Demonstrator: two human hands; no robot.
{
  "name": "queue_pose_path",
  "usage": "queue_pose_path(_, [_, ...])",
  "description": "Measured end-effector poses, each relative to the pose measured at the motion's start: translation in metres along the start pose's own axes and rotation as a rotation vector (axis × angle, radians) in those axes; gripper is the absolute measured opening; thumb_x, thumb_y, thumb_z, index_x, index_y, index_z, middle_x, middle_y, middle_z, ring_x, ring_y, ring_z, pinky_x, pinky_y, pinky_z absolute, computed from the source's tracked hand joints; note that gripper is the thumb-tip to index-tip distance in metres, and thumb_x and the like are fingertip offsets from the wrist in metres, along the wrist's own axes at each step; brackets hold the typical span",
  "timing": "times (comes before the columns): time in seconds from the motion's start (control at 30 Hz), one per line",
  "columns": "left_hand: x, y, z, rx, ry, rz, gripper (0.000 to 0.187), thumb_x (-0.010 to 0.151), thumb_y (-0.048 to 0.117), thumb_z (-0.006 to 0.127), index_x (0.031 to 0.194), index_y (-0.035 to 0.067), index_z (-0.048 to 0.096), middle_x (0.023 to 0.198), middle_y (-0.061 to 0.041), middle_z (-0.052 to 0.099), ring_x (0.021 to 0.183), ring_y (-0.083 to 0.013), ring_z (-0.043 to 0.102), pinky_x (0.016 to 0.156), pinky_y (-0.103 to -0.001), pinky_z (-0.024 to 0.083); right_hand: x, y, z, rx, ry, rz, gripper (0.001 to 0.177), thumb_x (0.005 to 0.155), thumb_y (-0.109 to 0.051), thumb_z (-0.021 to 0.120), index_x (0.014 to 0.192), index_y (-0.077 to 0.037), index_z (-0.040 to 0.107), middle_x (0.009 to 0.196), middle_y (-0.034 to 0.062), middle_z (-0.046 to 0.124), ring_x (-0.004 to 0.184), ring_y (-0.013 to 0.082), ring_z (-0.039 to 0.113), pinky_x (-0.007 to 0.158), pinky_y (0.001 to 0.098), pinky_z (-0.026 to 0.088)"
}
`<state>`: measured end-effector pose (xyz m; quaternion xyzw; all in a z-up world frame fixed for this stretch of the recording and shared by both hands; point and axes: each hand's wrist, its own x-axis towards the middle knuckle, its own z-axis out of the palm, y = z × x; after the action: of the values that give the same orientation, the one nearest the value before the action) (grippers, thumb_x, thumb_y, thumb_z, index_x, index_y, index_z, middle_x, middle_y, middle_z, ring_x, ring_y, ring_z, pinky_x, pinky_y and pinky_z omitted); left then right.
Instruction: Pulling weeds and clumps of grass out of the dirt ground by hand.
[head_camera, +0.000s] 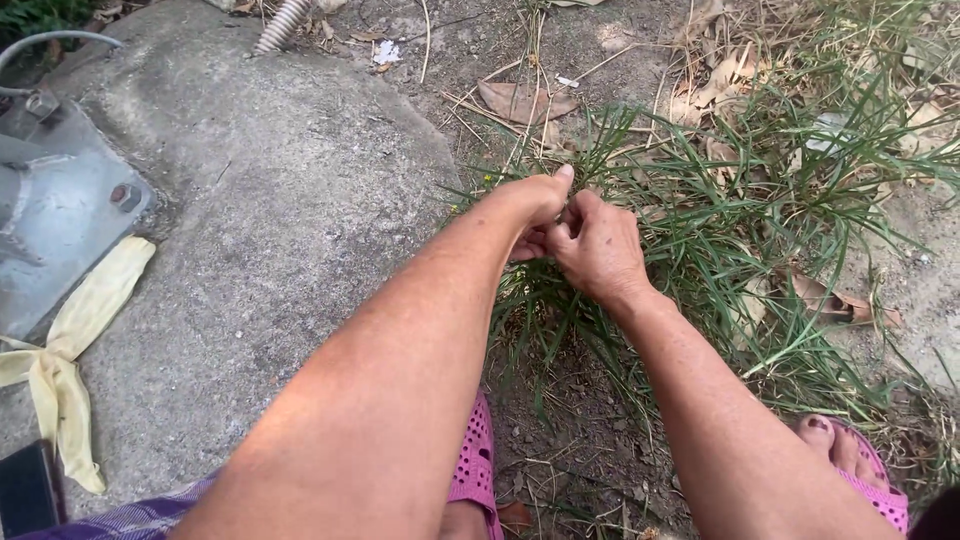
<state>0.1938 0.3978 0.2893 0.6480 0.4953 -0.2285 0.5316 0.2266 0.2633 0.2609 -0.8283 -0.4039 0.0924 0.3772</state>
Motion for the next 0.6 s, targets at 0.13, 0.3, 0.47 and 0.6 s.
queue_pose_path(0.13, [-0.010, -0.002, 0.002, 0.183, 0.087, -0.028, 0.075, 0.100, 0.072, 0.027, 0.099, 0.008, 0.065, 0.083, -0.004, 0.064, 0.069, -0.0175, 0.061, 0.064, -0.037, 0.055, -0.011, 0.003, -0.003, 0.014, -0.020, 0.028, 0.021, 0.084, -0.020, 0.065, 0.084, 0.000, 0.062, 0.072, 0.0164, 0.069, 0.069, 0.0343, 0.070, 0.073, 0.0485, 0.055])
queue_pose_path(0.3, [0.004, -0.007, 0.010, 0.169, 0.107, 0.044, 0.028, 0.099, 0.030, 0.056, 0.105, 0.007, 0.071, 0.086, -0.006, 0.069, 0.068, -0.0157, 0.065, 0.060, -0.034, 0.057, -0.022, 0.039, -0.026, 0.131, 0.134, 0.217, 0.017, 0.090, -0.017, 0.063, 0.093, -0.001, 0.066, 0.079, 0.0127, 0.072, 0.072, 0.0257, 0.072, 0.072, 0.0416, 0.059])
queue_pose_path(0.47, [-0.002, -0.021, 0.031, -0.007, 0.119, 0.152, 0.016, 0.093, 0.012, 0.066, 0.107, 0.003, 0.066, 0.082, -0.007, 0.069, 0.059, -0.0124, 0.063, 0.051, -0.030, 0.058, -0.037, 0.061, -0.064, 0.519, 0.221, 0.521, 0.015, 0.098, -0.013, 0.056, 0.105, -0.002, 0.064, 0.090, 0.0095, 0.073, 0.073, 0.0152, 0.072, 0.063, 0.0307, 0.062])
queue_pose_path(0.6, [-0.004, -0.044, 0.058, -0.048, 0.093, 0.135, 0.019, 0.099, 0.019, 0.063, 0.106, 0.001, 0.063, 0.078, -0.008, 0.066, 0.055, -0.0118, 0.063, 0.047, -0.028, 0.055, -0.054, 0.054, -0.063, 0.537, 0.074, 0.518, 0.017, 0.099, -0.016, 0.061, 0.102, 0.000, 0.064, 0.088, 0.0115, 0.072, 0.071, 0.0168, 0.071, 0.060, 0.0319, 0.063])
